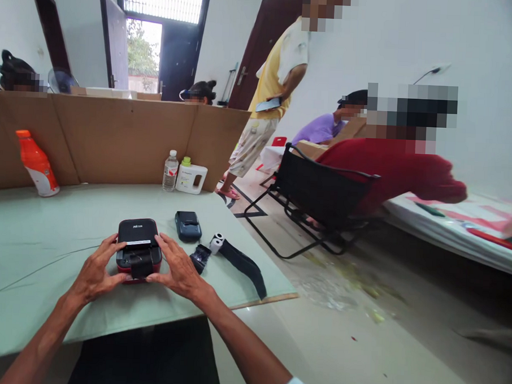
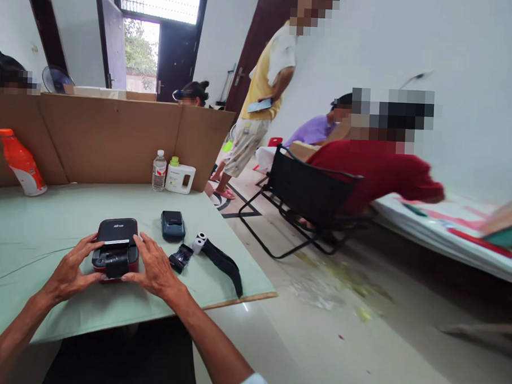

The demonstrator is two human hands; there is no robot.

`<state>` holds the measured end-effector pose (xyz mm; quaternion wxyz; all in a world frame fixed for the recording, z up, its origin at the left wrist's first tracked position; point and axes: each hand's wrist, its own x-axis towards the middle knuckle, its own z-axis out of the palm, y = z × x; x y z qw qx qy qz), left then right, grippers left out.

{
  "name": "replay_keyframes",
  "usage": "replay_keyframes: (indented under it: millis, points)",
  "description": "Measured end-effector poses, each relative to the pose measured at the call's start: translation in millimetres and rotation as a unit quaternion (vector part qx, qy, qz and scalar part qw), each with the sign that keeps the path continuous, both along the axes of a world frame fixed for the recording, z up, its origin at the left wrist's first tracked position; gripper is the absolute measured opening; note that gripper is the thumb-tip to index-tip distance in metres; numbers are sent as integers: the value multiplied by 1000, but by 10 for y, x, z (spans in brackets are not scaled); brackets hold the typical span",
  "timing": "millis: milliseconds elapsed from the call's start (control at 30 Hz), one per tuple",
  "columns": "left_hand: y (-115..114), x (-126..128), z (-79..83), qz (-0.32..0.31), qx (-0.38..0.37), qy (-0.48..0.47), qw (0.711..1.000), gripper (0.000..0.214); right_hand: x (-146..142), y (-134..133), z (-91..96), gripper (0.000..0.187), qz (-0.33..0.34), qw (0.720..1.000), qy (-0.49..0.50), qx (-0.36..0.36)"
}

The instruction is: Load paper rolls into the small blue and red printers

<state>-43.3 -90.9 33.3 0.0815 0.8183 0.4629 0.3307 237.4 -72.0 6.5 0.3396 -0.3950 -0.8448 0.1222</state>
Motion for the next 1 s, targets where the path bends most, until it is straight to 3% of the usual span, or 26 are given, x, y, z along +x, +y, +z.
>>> replay_keyframes:
  millis: [133,367,567,833,1000]
  points:
    - [-26,27,-131,36,-8,2,999,75,-34,27,-91,125,20,999,11,-31]
    - [-62,111,-179,55,-7,-6,998,75,-78,50,-216,102,5,999,40,17]
    - [-67,134,-166,68,-15,-3,998,72,-62,53,-235,96,-3,999,38,20]
    - [-83,197,-170,48,-42,-15,998,83,-167,-5,-262,131,-1,990,104,-91]
    - [-96,260,-244,59,-53,-30,996,90,-217,-32,-293,132,3,984,120,-134]
